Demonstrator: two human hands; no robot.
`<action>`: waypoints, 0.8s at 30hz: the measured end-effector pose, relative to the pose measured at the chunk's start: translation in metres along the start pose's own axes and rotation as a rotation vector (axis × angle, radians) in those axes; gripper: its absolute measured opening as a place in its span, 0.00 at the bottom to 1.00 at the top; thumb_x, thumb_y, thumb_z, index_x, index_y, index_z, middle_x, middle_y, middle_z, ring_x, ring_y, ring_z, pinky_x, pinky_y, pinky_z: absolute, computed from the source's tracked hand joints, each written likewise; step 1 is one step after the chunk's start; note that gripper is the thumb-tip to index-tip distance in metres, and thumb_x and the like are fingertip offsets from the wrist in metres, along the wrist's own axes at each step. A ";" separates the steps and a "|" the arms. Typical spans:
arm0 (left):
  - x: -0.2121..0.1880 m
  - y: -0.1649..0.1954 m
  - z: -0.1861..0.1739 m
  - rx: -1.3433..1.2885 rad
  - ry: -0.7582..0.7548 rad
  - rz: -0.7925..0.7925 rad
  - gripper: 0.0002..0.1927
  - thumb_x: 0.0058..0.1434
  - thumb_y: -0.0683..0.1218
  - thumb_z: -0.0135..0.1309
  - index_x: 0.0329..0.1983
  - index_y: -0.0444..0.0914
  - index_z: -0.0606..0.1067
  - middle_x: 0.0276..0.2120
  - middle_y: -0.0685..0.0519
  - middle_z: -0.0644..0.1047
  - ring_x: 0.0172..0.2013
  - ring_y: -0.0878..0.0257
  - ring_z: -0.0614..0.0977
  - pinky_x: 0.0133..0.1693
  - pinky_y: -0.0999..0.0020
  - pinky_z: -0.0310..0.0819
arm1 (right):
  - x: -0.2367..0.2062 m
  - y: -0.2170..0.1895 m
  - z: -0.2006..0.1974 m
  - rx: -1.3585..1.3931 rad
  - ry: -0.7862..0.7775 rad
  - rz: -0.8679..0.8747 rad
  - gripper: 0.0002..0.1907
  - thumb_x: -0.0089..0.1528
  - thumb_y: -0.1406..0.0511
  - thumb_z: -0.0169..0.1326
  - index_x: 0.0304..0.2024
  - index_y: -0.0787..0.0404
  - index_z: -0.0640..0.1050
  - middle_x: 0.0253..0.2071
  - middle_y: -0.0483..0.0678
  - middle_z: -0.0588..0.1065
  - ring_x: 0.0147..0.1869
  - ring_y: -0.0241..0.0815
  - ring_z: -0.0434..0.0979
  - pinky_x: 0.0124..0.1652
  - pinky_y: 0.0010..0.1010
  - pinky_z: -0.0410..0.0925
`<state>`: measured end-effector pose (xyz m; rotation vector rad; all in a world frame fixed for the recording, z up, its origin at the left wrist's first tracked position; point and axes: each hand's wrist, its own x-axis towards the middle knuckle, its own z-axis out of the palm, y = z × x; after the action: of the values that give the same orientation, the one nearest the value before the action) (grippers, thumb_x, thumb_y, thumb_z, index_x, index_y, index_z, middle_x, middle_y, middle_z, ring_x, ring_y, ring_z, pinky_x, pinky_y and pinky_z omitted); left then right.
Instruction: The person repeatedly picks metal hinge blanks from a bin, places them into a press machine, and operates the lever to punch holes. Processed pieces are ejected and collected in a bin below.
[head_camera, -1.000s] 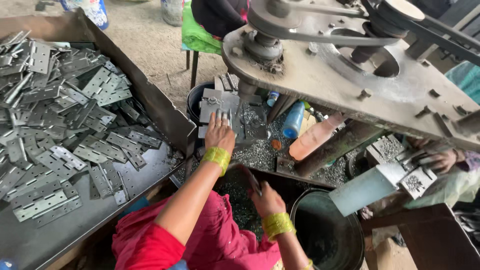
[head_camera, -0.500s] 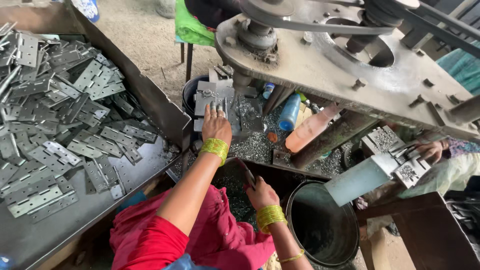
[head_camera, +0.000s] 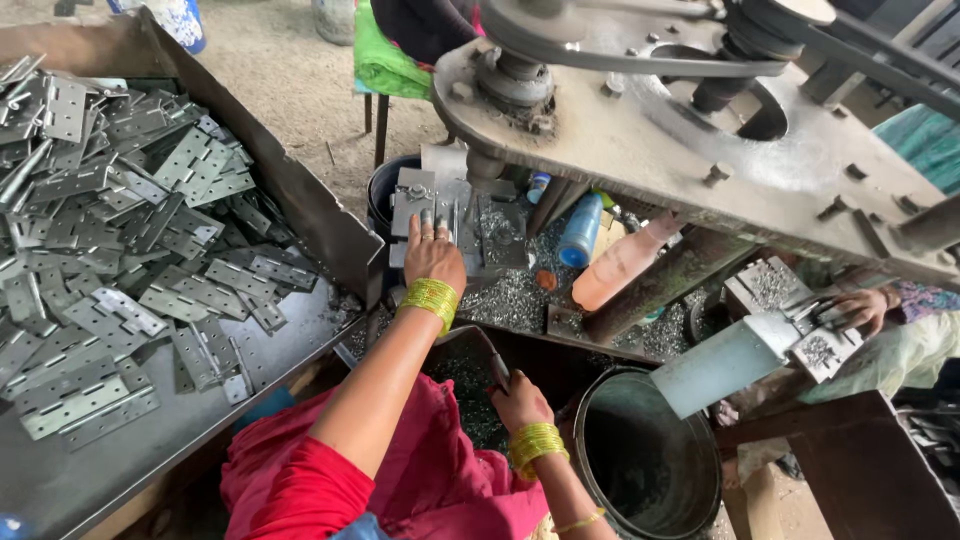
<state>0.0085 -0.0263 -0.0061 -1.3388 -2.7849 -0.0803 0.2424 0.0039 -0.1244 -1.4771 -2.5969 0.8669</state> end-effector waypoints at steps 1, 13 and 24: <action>0.003 0.000 -0.003 0.023 0.011 -0.005 0.21 0.68 0.46 0.41 0.56 0.34 0.78 0.74 0.46 0.58 0.75 0.47 0.51 0.72 0.51 0.28 | 0.004 -0.004 -0.009 -0.030 0.033 -0.048 0.25 0.57 0.49 0.58 0.48 0.57 0.76 0.38 0.61 0.79 0.47 0.63 0.80 0.45 0.52 0.72; 0.019 -0.006 0.013 0.056 0.102 -0.035 0.22 0.65 0.45 0.43 0.59 0.36 0.75 0.74 0.46 0.57 0.74 0.48 0.51 0.71 0.49 0.30 | -0.005 0.012 0.027 0.003 0.050 -0.018 0.25 0.58 0.47 0.57 0.48 0.56 0.77 0.39 0.60 0.80 0.48 0.62 0.81 0.45 0.51 0.72; 0.036 0.001 -0.010 0.014 0.017 -0.081 0.22 0.68 0.49 0.40 0.59 0.37 0.77 0.71 0.49 0.64 0.73 0.47 0.56 0.70 0.41 0.28 | 0.005 -0.013 -0.028 -0.112 0.016 -0.116 0.29 0.59 0.45 0.55 0.50 0.59 0.76 0.39 0.61 0.80 0.48 0.61 0.81 0.47 0.51 0.71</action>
<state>-0.0129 0.0021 0.0068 -1.2158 -2.8202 -0.0749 0.2374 0.0156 -0.0959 -1.3343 -2.7283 0.7061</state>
